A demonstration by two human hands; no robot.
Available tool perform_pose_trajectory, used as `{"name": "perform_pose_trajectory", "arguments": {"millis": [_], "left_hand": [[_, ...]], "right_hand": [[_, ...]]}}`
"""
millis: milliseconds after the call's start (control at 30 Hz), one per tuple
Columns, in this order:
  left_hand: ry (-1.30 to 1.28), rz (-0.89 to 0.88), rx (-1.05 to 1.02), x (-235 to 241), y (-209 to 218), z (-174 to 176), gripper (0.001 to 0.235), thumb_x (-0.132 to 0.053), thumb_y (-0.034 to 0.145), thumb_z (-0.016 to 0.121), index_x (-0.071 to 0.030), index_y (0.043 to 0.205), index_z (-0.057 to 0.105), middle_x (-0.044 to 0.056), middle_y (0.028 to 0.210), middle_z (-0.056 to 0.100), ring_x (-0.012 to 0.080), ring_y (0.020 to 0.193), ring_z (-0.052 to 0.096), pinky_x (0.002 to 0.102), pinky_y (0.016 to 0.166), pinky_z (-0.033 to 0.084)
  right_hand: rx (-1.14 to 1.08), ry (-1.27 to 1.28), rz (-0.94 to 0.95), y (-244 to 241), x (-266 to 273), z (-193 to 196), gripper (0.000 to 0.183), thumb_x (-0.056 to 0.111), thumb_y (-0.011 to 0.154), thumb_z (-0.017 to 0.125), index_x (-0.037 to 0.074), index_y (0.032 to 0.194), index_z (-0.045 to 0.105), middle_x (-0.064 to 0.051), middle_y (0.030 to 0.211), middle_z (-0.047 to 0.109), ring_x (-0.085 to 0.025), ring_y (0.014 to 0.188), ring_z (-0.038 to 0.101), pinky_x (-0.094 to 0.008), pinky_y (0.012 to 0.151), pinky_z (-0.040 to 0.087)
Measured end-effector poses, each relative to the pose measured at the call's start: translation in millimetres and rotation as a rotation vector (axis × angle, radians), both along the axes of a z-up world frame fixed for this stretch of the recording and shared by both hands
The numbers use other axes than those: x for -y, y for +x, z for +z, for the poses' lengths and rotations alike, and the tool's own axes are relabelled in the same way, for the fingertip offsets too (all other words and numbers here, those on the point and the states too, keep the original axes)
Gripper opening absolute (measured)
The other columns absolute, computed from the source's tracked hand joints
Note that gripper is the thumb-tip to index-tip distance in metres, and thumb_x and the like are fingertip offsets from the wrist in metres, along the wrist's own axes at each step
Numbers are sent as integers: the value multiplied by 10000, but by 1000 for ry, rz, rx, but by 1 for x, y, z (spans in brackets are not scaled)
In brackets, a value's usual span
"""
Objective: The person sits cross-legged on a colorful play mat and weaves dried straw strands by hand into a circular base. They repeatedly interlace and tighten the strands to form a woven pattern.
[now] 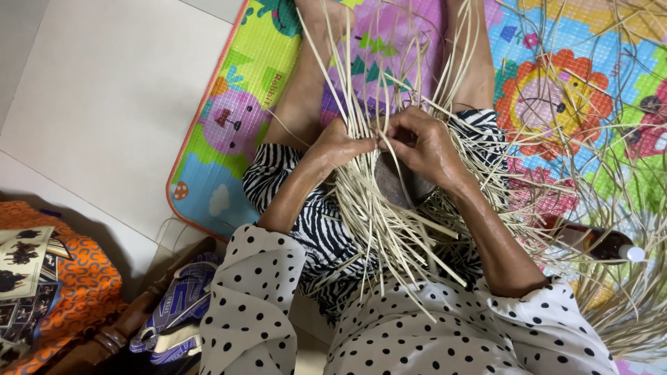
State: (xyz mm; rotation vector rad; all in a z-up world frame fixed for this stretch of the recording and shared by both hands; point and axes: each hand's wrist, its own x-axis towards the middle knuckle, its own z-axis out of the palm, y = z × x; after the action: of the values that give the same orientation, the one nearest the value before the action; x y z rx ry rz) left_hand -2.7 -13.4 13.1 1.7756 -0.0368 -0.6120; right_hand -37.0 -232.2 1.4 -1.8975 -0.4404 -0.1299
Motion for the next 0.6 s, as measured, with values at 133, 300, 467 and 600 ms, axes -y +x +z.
{"name": "perform_pose_trajectory", "arguments": {"millis": [133, 300, 467, 600], "left_hand": [[4, 47, -47, 5, 0, 10, 318, -210, 723, 854, -5, 953, 774, 133, 832, 721, 232, 739, 675, 396, 737, 536], [74, 53, -24, -13, 6, -9, 288, -208, 685, 867, -25, 891, 780, 121, 797, 713, 247, 742, 674, 421, 732, 529], [-50, 29, -21, -9, -3, -13, 265, -126, 753, 827, -32, 998, 794, 146, 897, 761, 232, 794, 700, 395, 803, 545], [-130, -5, 9, -1, -4, 3, 256, -110, 796, 827, -39, 1038, 790, 155, 929, 766, 227, 810, 703, 397, 816, 559]], "right_hand": [[-9, -171, -46, -1, -1, 8, 233, 80, 806, 874, 29, 999, 753, -193, 831, 652, -412, 780, 679, -478, 683, 523], [-40, -122, -137, 6, -2, -38, 135, 179, 838, 883, 123, 896, 775, -97, 771, 640, -283, 707, 675, -372, 637, 518], [-142, -231, -360, 24, -7, -45, 123, 244, 833, 862, 186, 888, 769, -39, 698, 657, -260, 697, 697, -385, 625, 534], [-52, -423, -368, 61, 3, -42, 129, 228, 805, 868, 215, 892, 774, 0, 665, 644, -264, 667, 692, -395, 621, 547]]}}
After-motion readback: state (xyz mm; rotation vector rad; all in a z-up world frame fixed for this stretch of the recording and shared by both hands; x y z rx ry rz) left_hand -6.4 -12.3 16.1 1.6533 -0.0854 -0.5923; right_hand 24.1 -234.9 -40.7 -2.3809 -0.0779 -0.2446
